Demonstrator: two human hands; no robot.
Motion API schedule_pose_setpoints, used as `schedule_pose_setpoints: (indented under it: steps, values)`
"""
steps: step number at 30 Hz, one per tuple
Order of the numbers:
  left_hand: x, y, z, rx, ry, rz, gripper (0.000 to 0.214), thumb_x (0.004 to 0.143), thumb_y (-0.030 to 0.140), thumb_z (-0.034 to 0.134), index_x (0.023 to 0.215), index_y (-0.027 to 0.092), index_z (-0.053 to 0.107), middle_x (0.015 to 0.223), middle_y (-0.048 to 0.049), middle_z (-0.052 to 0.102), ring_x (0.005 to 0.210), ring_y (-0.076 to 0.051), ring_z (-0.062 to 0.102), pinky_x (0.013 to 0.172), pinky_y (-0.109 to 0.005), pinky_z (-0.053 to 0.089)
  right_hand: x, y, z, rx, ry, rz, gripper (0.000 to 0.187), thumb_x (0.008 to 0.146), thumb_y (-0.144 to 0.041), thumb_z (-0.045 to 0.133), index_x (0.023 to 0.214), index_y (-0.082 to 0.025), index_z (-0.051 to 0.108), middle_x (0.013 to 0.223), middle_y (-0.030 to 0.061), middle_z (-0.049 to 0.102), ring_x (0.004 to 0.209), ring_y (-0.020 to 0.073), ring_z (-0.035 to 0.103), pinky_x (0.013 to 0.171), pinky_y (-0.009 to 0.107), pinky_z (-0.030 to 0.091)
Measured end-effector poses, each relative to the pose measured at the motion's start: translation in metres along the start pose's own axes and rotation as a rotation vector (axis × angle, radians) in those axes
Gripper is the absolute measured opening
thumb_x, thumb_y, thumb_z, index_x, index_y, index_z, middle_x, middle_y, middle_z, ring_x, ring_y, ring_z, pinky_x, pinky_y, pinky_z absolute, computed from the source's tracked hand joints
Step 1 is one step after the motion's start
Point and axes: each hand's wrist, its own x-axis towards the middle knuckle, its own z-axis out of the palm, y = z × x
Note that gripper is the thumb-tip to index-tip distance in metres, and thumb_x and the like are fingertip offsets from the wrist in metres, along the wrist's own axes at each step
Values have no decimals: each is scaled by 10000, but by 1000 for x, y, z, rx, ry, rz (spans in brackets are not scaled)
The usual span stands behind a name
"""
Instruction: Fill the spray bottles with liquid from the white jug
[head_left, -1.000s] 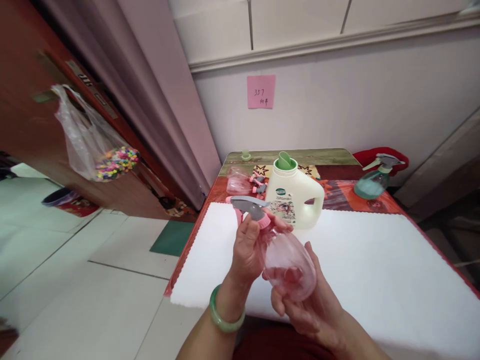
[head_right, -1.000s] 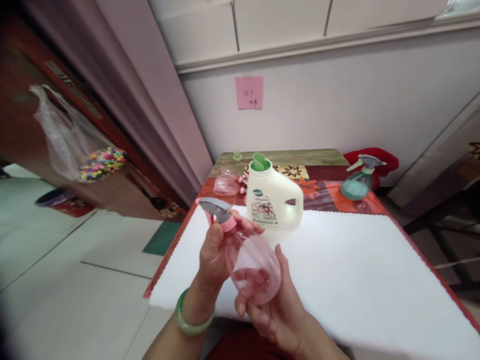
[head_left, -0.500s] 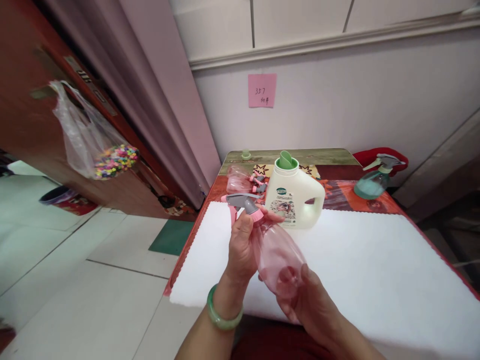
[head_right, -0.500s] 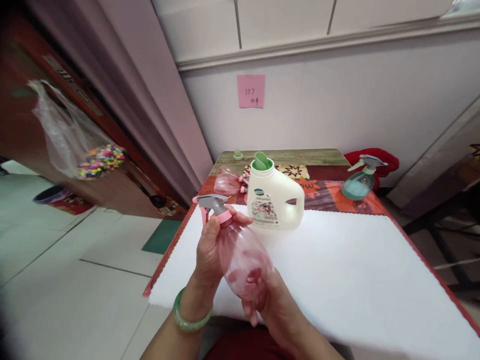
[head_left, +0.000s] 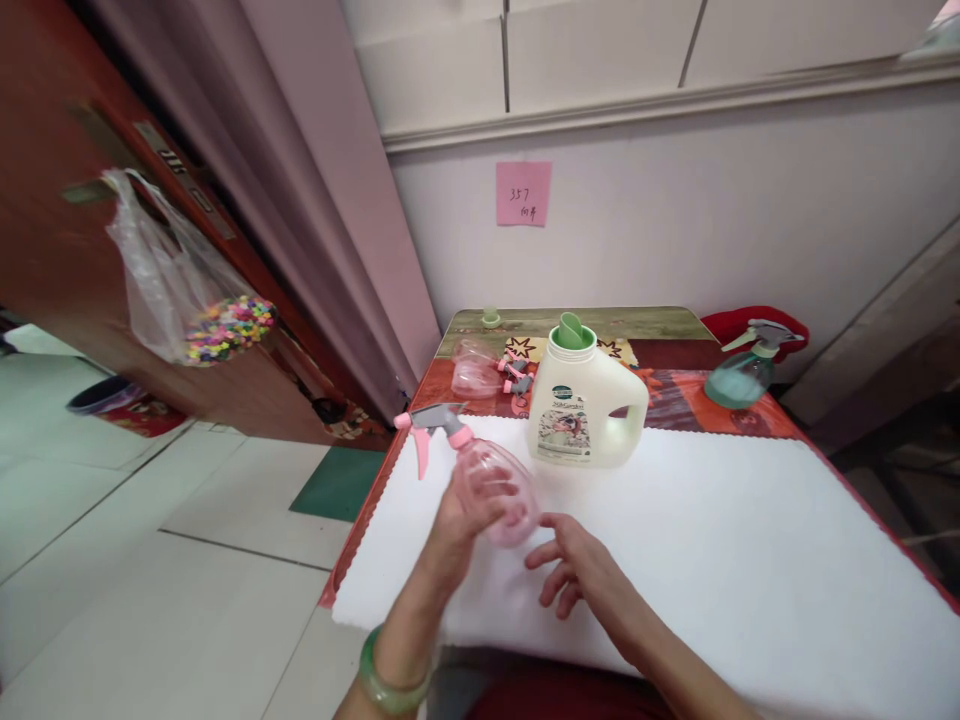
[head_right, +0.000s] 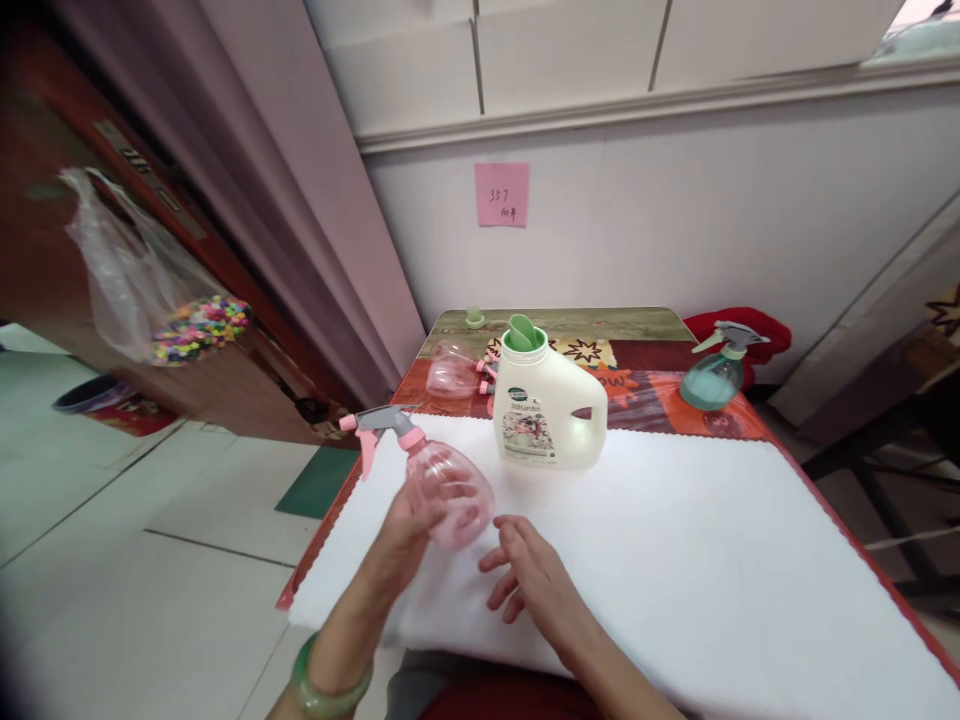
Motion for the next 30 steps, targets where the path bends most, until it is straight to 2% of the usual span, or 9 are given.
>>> schedule_pose_setpoints:
  steps: [2, 4, 7, 10, 14, 20, 23, 26, 30]
  values:
    - [16, 10, -25, 561, 277, -9, 727, 738, 549, 816, 1326, 219, 545, 1129, -136, 721, 1038, -355, 738, 876, -513, 596, 2, 10, -14, -219, 93, -109, 664, 863, -749, 670, 1234, -199, 645, 913, 64, 756, 595, 174, 687, 501, 273, 505]
    - [31, 20, -47, 786, 403, -5, 786, 647, 443, 895, 1309, 193, 553, 1265, -209, 670, 1258, -475, 611, 1041, -649, 467, 0, 18, -31, -413, 175, -229, 532, 883, -673, 697, 1166, -222, 682, 868, 43, 760, 570, 172, 661, 556, 305, 523]
    - [44, 28, -69, 1153, 436, 78, 727, 698, 329, 867, 1347, 195, 567, 1418, -244, 597, 1392, -526, 446, 1130, -704, 307, -2, 27, -56, -610, 301, -362, 414, 909, -620, 683, 1079, -245, 717, 827, 34, 770, 528, 169, 624, 558, 315, 517]
    - [54, 23, -73, 1478, 375, 168, 721, 790, 327, 801, 1431, 168, 512, 1408, -253, 606, 1345, -503, 482, 1096, -656, 359, -1, 34, -74, -714, 388, -434, 387, 944, -602, 645, 1083, -249, 717, 804, 28, 765, 551, 176, 648, 552, 305, 522]
    - [70, 16, -72, 1397, 281, 179, 805, 741, 304, 823, 1428, 127, 442, 1428, -260, 577, 1362, -452, 509, 1091, -542, 425, 4, 40, -83, -811, 438, -527, 370, 975, -582, 611, 1092, -245, 710, 762, 14, 734, 535, 161, 629, 556, 290, 539]
    - [100, 33, -88, 1235, 136, 118, 669, 594, 415, 894, 1159, 206, 603, 1312, -155, 614, 1236, -380, 618, 1023, -452, 493, 8, 44, -83, -898, 467, -560, 348, 979, -578, 605, 1038, -255, 719, 712, -2, 707, 506, 158, 613, 540, 284, 542]
    - [121, 47, -98, 1123, 47, 16, 598, 534, 521, 912, 1004, 222, 692, 1083, -94, 715, 1066, -363, 685, 896, -425, 540, 9, 44, -83, -921, 465, -570, 347, 966, -588, 615, 983, -258, 721, 689, -4, 698, 487, 160, 606, 510, 281, 525]
    - [144, 57, -103, 992, -46, -121, 552, 525, 674, 875, 807, 222, 729, 789, -43, 726, 800, -310, 713, 689, -375, 543, 8, 44, -81, -940, 484, -570, 366, 979, -600, 588, 971, -257, 715, 681, -6, 684, 491, 159, 593, 519, 284, 514]
    - [176, 60, -100, 864, -40, -264, 682, 577, 854, 756, 755, 196, 747, 706, -85, 734, 651, -304, 697, 570, -385, 501, 6, 41, -76, -959, 487, -535, 363, 1009, -585, 543, 954, -258, 692, 688, -9, 665, 520, 160, 587, 552, 290, 506]
